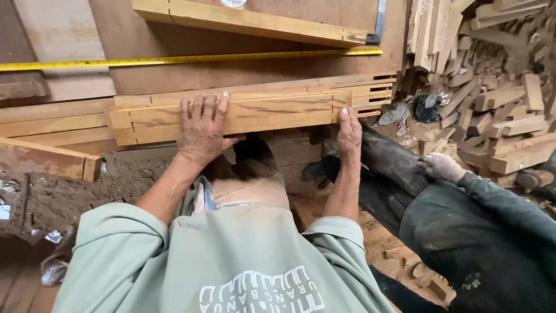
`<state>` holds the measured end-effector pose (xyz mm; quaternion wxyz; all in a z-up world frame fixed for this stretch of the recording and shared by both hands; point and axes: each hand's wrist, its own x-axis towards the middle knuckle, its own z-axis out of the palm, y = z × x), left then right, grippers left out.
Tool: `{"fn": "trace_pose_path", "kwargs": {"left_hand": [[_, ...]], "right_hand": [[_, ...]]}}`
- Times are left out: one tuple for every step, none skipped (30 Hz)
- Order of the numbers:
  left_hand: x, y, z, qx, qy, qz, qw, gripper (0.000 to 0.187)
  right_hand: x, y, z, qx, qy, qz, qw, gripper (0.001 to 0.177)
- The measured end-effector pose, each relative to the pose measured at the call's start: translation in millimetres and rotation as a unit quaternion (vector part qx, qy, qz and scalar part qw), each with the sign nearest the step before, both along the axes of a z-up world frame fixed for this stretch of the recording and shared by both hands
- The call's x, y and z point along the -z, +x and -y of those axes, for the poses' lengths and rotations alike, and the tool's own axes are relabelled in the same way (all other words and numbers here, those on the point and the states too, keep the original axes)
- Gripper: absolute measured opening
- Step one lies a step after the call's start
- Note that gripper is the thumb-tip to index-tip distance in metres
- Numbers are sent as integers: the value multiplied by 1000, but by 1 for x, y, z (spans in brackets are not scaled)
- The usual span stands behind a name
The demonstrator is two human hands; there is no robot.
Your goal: Measuring wooden boards with a tape measure and marking them with a pencil and a square for cutting.
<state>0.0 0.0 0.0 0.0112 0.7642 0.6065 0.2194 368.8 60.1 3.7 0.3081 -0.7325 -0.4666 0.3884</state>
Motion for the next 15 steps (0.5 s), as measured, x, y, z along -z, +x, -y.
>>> {"fn": "trace_pose_path", "kwargs": {"left_hand": [[-3,1,-2,5,-1,-5,1000,109],[-5,2,-5,-4,25,-14,1000,99],[-9,2,-4,-14,50,-23,998,90],[-9,4,-4,-10,47,-28,998,90],[-10,4,-6,-9,49,-35,998,89],[-11,3,-7,-8,52,-41,998,90],[-7,3,-7,-4,52,-49,997,90],[-4,2,-6,-2,47,-56,997,91],[0,2,-7,-2,43,-63,997,92],[4,1,-5,-1,45,-70,997,92],[8,-1,-4,2,32,-74,997,101],[11,-2,-3,5,19,-78,997,113],[10,0,-4,4,23,-87,996,113],[9,1,-4,-1,37,-89,995,102],[8,1,-7,-5,53,-92,994,93]], "right_hand": [[2,4,0,5,-1,-5,1000,41],[4,8,0,-7,-9,-14,1000,39],[7,12,1,-21,-19,-23,999,37],[6,18,5,-18,-22,-29,999,37],[8,20,4,-24,-26,-38,999,36],[9,23,4,-29,-29,-47,998,35],[13,23,3,-27,-29,-55,998,35],[17,22,2,-26,-31,-67,997,33],[20,22,-1,-26,-31,-78,996,32],[21,26,-2,-26,-29,-85,996,32],[22,30,-5,-2,-28,-103,994,30],[22,33,-7,22,-28,-122,992,30],[21,36,-9,20,-24,-131,991,30],[19,38,-10,19,10,-107,994,33],[18,38,-13,19,46,-84,995,36]]}}
